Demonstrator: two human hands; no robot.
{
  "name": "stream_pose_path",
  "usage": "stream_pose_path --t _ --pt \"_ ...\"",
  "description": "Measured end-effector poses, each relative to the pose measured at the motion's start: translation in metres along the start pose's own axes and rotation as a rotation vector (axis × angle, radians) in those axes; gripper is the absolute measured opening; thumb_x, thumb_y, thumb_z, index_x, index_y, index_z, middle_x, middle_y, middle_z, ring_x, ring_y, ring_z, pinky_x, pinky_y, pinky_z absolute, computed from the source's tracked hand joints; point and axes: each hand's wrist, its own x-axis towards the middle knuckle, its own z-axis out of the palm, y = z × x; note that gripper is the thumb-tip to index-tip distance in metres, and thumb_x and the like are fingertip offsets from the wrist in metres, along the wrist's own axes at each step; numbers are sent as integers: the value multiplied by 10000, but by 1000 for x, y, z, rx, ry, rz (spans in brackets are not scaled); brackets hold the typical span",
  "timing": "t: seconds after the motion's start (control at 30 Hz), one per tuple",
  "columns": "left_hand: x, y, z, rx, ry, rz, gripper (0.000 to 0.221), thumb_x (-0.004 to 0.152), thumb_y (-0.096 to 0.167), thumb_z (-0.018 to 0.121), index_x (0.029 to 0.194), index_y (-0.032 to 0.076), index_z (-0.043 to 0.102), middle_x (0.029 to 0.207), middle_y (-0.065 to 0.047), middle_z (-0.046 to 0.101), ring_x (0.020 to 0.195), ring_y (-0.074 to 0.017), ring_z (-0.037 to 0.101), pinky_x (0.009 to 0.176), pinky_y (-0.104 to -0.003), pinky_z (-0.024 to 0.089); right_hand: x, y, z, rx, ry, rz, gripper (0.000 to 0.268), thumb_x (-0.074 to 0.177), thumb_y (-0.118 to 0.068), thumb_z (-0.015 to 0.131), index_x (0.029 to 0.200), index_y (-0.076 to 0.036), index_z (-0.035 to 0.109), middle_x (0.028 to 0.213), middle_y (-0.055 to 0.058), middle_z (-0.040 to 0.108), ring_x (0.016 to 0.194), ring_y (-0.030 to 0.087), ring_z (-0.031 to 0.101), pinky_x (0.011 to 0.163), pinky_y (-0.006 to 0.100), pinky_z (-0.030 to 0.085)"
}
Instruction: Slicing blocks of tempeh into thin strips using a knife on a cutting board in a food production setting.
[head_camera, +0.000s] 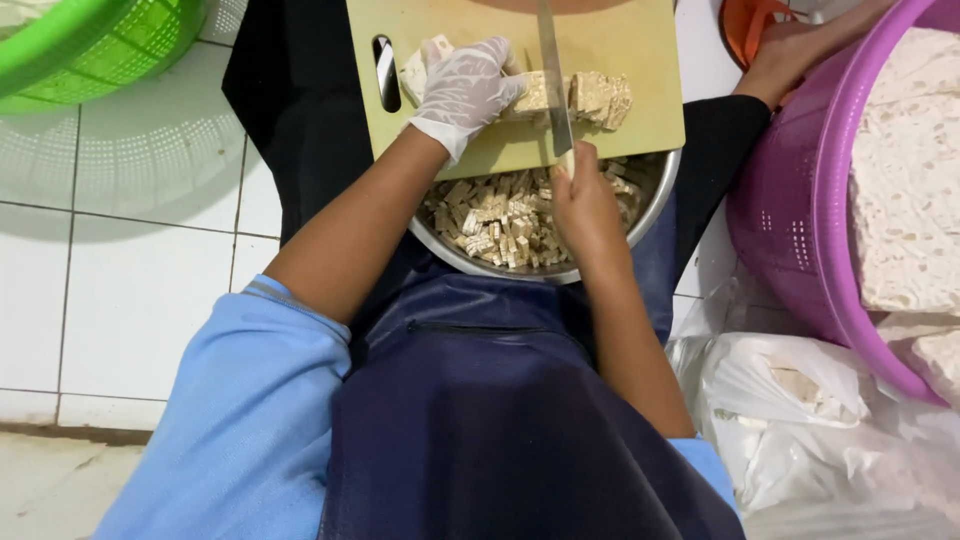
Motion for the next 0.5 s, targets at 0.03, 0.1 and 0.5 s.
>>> stream_pose_path --t 0.03,0.1,0.5 --pt "6 -4 5 -2 3 -3 164 852 321 489 754 210 559 517 99 605 744 -125 639 1054 -620 -21 2 1 1 -3 -2 -3 308 951 -198 344 1239 -92 369 822 118 591 653 271 553 542 390 375" --pt "16 -15 15 91 52 23 176 821 369 515 799 207 582 836 36 664 933 -229 584 1018 -636 55 7 2 7 -31 6 14 224 965 -216 363 1146 -84 364 815 187 589 695 366 571 567 447 370" --pt "15 -13 14 69 68 14 175 838 407 536 785 246 580 767 82 665 874 -199 602 1020 -632 49 -4 4 -2 22 4 21 325 941 -262 345 1233 -120 363 892 158 606 755 332 579 642 412 394"
